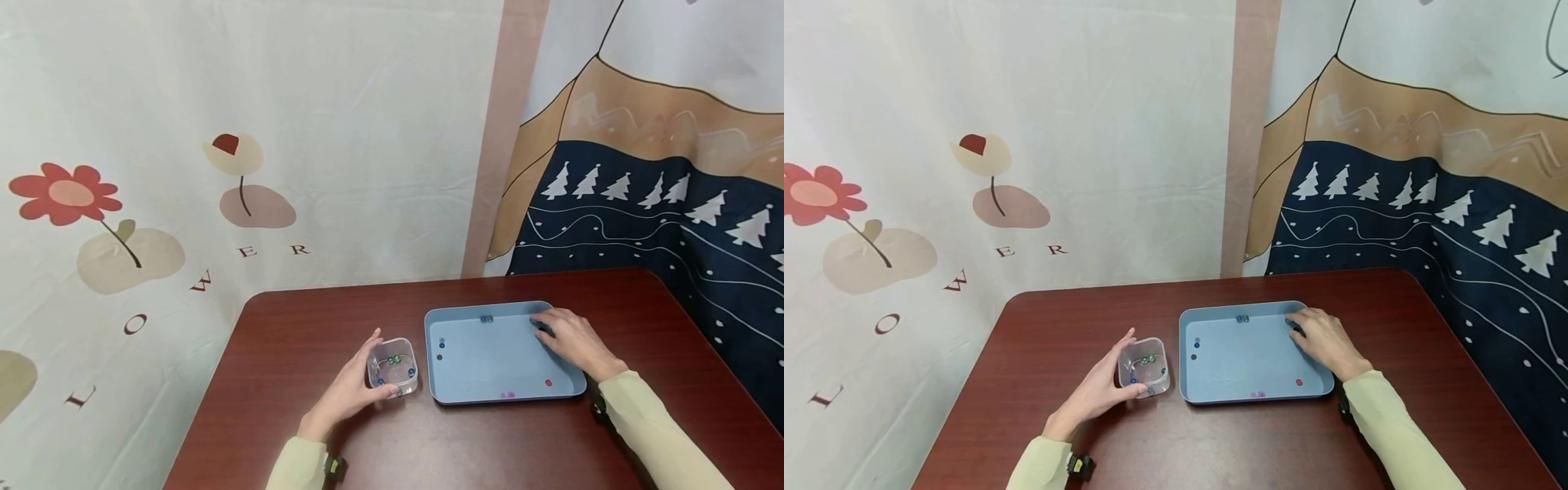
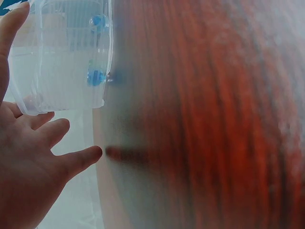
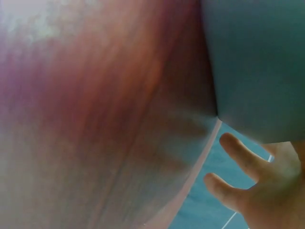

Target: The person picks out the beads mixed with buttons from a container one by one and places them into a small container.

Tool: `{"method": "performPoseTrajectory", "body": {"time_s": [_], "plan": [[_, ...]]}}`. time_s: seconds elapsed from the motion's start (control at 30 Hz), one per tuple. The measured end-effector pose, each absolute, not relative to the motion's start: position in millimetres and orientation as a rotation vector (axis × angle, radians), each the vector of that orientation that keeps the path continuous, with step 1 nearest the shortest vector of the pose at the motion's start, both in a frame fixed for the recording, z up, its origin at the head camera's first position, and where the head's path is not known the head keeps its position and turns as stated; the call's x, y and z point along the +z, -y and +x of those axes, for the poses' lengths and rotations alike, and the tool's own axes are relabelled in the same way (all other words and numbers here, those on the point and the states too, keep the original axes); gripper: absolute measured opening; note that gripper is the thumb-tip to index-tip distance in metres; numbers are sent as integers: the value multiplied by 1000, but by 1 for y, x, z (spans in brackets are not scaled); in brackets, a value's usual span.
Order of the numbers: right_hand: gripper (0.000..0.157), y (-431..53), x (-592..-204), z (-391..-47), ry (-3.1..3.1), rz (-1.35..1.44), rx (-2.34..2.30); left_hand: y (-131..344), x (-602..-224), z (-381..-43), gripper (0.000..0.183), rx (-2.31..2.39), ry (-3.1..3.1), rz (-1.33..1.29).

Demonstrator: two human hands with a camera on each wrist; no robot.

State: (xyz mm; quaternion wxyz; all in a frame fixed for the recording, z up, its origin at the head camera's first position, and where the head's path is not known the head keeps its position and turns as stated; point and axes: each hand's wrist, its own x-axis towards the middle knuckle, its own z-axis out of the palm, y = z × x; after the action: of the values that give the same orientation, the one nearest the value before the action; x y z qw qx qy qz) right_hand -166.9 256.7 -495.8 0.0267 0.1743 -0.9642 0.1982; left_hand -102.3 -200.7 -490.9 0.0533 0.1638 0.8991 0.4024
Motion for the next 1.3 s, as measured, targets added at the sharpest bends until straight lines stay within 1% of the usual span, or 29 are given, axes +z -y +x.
{"method": "performPoseTrajectory", "body": {"time_s": [0.2,0.6,0.9,1.1,1.3], "plan": [[40,-257,-497,-167,2966,554,610,200,-491,-102,96,1217,-2741,498],[33,-257,-496,-169,2938,548,567,199,-491,-102,98,1223,-2737,500],[22,-258,-496,-171,2937,530,569,199,-491,-102,97,1205,-2743,484],[21,-258,-495,-170,2930,530,576,199,-491,-102,97,1215,-2741,484],[21,-261,-485,-166,2855,546,642,199,-489,-101,97,1229,-2729,478]]}}
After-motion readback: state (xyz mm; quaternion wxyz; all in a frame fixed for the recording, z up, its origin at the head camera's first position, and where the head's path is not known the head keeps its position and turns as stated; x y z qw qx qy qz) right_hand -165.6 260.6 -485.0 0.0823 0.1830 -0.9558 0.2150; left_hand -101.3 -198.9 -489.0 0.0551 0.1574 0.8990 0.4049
